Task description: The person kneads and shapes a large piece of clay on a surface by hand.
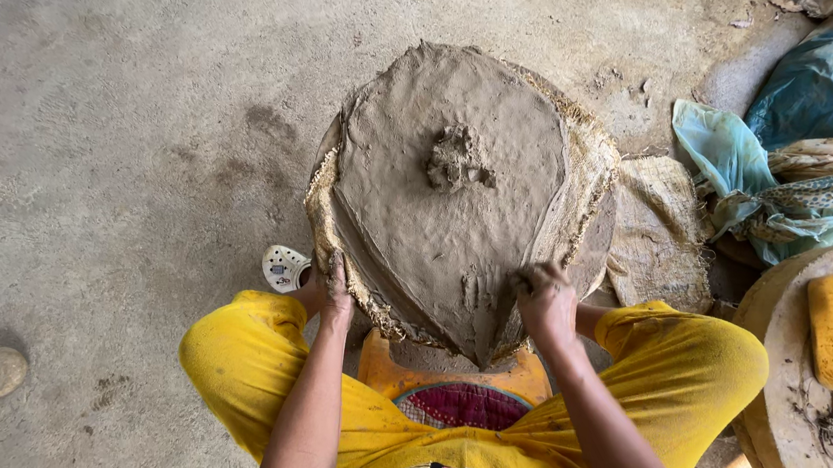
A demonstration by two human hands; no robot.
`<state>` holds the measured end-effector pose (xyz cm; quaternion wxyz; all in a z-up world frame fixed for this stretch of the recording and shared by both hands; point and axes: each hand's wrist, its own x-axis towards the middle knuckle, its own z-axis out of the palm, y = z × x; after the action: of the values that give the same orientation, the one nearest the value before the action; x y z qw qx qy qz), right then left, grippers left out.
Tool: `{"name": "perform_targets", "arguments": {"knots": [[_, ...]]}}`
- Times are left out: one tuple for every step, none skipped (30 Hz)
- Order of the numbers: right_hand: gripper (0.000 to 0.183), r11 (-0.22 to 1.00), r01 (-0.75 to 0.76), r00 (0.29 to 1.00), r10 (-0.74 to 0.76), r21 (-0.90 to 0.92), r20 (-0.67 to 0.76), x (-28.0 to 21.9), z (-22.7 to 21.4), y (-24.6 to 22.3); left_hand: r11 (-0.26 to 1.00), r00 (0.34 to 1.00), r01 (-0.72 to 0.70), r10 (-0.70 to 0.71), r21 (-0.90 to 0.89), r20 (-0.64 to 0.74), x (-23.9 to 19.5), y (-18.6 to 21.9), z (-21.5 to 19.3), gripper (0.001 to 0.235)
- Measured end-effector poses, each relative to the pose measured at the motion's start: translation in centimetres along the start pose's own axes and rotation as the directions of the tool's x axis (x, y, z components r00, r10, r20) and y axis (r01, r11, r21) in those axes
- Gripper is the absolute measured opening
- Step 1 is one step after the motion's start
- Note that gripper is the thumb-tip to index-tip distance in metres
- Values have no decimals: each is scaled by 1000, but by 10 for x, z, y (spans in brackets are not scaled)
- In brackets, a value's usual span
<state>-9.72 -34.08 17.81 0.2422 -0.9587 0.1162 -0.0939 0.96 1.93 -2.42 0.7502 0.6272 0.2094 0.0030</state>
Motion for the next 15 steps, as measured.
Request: {"name": "perform_targets", "arguments": {"knots": [[14, 998, 53, 999, -53, 36, -13, -13, -1, -3, 1000, 1000, -8, 9, -15, 5, 2, 2, 1, 71], [14, 992, 104, 994, -103, 70, -23, -27, -2, -7, 999, 1000, -9, 9, -32, 8, 1, 2, 1, 71], [15, 995, 52, 997, -57, 81, 56, -41, -4, -11, 999, 1000, -10, 11, -44, 13, 1, 3, 1, 71], [16, 996, 2, 992, -14, 89, 128, -52, -6, -15, 998, 1000, -13, 15, -61, 22, 2, 5, 1, 70], [15, 986, 83, 964, -117, 148, 238, -65, -11, -18, 996, 999, -18, 20, -85, 30, 3, 7, 2, 70], [14, 964, 154, 914, -222, 214, 340, -79, -18, -21, 994, 999, -20, 24, -108, 40, 4, 10, 2, 70], [14, 933, 216, 842, -327, 287, 430, -84, -23, -24, 991, 998, -21, 28, -136, 50, 5, 12, 1, 69], [14, 903, 311, 860, -400, 296, 318, -77, -26, -27, 985, 998, -26, 36, -169, 59, 8, 16, 2, 69], [15, 866, 404, 859, -470, 294, 202, -65, -29, -29, 979, 996, -29, 45, -203, 74, 12, 19, 3, 69], [16, 827, 485, 844, -528, 284, 97, -60, -34, -30, 970, 995, -21, 43, -241, 85, 7, 17, 0, 68], [15, 916, 344, 911, -379, 208, 160, -40, -36, -29, 959, 995, -14, 42, -285, 94, 3, 16, -4, 68], [16, 973, 198, 955, -219, 119, 201, -10, -38, -28, 943, 992, -9, 49, -333, 114, 6, 18, -2, 68], [14, 954, 293, 950, -298, 57, 91, 13, -36, -29, 923, 989, -2, 59, -386, 136, 7, 21, 0, 68], [13, 925, 380, 925, -380, -15, -12, 30, -30, -31, 898, 985, 9, 67, -440, 157, 7, 22, 2, 67], [18, 936, 307, 941, -272, -173, 202, 43, -21, -33, 868, 981, 21, 79, -497, 180, 9, 23, 4, 67]]}}
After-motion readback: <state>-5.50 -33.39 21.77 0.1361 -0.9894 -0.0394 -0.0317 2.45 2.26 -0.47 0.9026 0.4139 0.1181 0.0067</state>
